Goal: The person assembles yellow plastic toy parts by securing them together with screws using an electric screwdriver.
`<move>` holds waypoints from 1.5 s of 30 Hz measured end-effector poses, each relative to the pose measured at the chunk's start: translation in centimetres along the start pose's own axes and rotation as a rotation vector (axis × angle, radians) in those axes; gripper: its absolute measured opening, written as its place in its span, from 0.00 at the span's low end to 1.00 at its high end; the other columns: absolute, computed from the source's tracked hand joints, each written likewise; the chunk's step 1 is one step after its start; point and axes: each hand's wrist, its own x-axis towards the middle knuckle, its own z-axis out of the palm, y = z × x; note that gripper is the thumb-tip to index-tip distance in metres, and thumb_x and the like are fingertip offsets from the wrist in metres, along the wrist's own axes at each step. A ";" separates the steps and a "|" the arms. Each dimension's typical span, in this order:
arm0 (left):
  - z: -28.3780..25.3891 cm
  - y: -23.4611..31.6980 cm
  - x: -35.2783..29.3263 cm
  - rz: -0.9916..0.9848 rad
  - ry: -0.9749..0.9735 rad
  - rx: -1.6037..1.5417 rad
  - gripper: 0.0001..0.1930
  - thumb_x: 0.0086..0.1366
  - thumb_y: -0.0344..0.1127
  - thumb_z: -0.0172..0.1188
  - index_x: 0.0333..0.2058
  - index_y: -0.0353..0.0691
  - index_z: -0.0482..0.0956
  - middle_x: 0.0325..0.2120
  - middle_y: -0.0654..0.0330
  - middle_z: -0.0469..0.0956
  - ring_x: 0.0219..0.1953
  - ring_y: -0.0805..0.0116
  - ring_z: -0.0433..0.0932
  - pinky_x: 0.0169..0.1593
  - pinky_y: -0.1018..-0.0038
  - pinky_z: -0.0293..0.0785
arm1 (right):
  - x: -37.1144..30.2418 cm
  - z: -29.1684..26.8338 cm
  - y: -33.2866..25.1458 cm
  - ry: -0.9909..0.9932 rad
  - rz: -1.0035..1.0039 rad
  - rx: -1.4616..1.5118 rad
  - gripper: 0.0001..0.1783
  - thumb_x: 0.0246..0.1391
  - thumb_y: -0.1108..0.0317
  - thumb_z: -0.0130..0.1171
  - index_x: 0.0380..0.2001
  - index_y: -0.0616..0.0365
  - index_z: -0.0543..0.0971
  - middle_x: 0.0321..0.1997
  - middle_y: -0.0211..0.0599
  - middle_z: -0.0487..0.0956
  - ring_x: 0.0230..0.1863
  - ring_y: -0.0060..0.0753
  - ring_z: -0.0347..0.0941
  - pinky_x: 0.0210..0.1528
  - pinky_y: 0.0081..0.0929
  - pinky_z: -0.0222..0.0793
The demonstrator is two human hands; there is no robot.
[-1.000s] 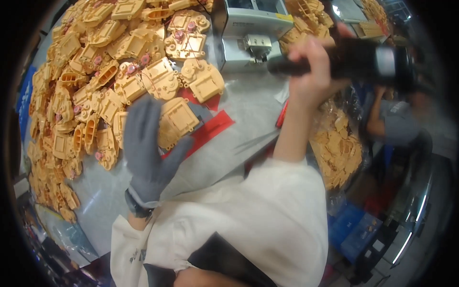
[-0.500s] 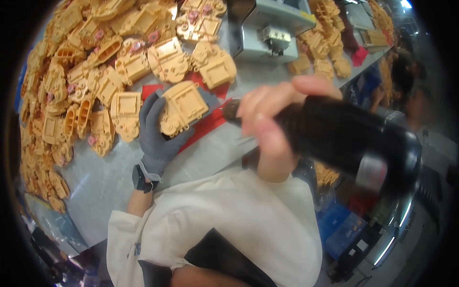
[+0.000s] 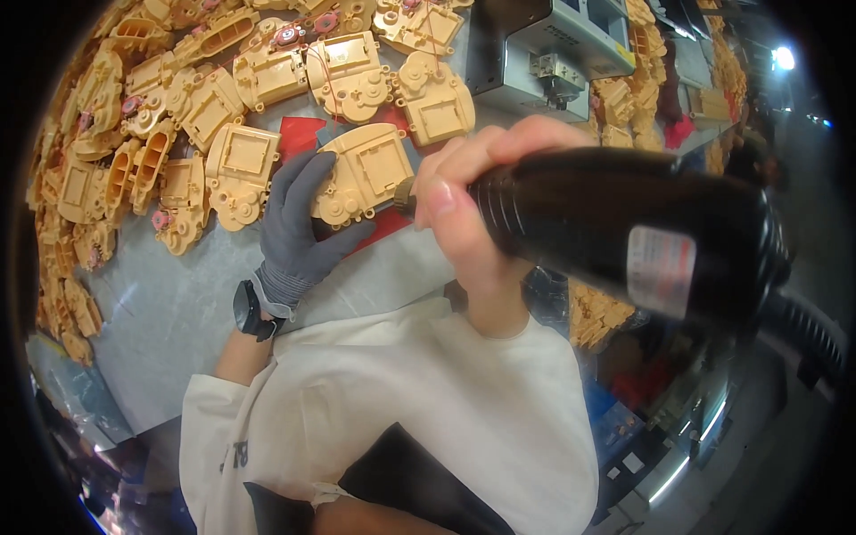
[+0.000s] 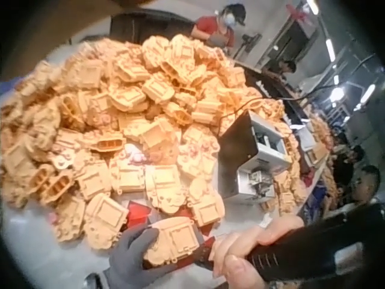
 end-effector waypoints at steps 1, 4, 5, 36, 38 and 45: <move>0.0 -0.1 0.0 0.003 0.001 -0.011 0.40 0.39 0.37 0.73 0.53 0.42 0.65 0.48 0.50 0.66 0.49 0.54 0.70 0.49 0.65 0.70 | 0.0 0.1 0.1 -0.007 0.012 -0.004 0.23 0.43 0.78 0.47 0.45 0.57 0.58 0.18 0.37 0.65 0.15 0.30 0.63 0.25 0.33 0.64; 0.0 0.2 0.3 0.015 -0.007 -0.013 0.40 0.38 0.37 0.73 0.53 0.42 0.66 0.48 0.50 0.66 0.48 0.54 0.70 0.48 0.65 0.71 | -0.1 -0.2 -0.1 0.003 0.038 -0.032 0.21 0.44 0.78 0.48 0.44 0.57 0.59 0.18 0.37 0.65 0.15 0.30 0.63 0.25 0.34 0.64; 0.0 0.1 0.4 0.029 -0.007 0.003 0.40 0.38 0.37 0.73 0.53 0.42 0.66 0.48 0.50 0.66 0.47 0.54 0.70 0.47 0.65 0.71 | -0.1 -0.3 0.1 -0.011 0.021 -0.023 0.21 0.43 0.78 0.48 0.44 0.57 0.59 0.18 0.37 0.66 0.15 0.30 0.63 0.25 0.34 0.64; 0.1 0.4 0.7 0.038 0.015 -0.008 0.40 0.39 0.45 0.72 0.52 0.42 0.66 0.47 0.49 0.66 0.48 0.51 0.69 0.49 0.63 0.69 | 0.7 -4.6 -1.4 -0.045 -0.206 0.195 0.28 0.44 0.78 0.52 0.51 0.58 0.59 0.19 0.34 0.68 0.17 0.29 0.66 0.28 0.32 0.67; 0.0 0.2 0.4 0.006 0.010 0.004 0.41 0.39 0.43 0.72 0.53 0.43 0.65 0.49 0.51 0.65 0.50 0.52 0.68 0.50 0.63 0.69 | 0.0 -2.2 -1.7 -0.359 -0.207 0.172 0.30 0.49 0.75 0.48 0.57 0.55 0.56 0.22 0.33 0.67 0.20 0.29 0.65 0.30 0.32 0.63; 0.0 -0.2 0.3 0.042 0.034 -0.063 0.39 0.41 0.38 0.71 0.54 0.44 0.64 0.49 0.53 0.64 0.50 0.53 0.68 0.50 0.64 0.68 | -0.8 0.6 -0.6 -0.413 -0.101 0.121 0.31 0.48 0.77 0.49 0.57 0.54 0.54 0.21 0.35 0.67 0.19 0.31 0.65 0.29 0.33 0.63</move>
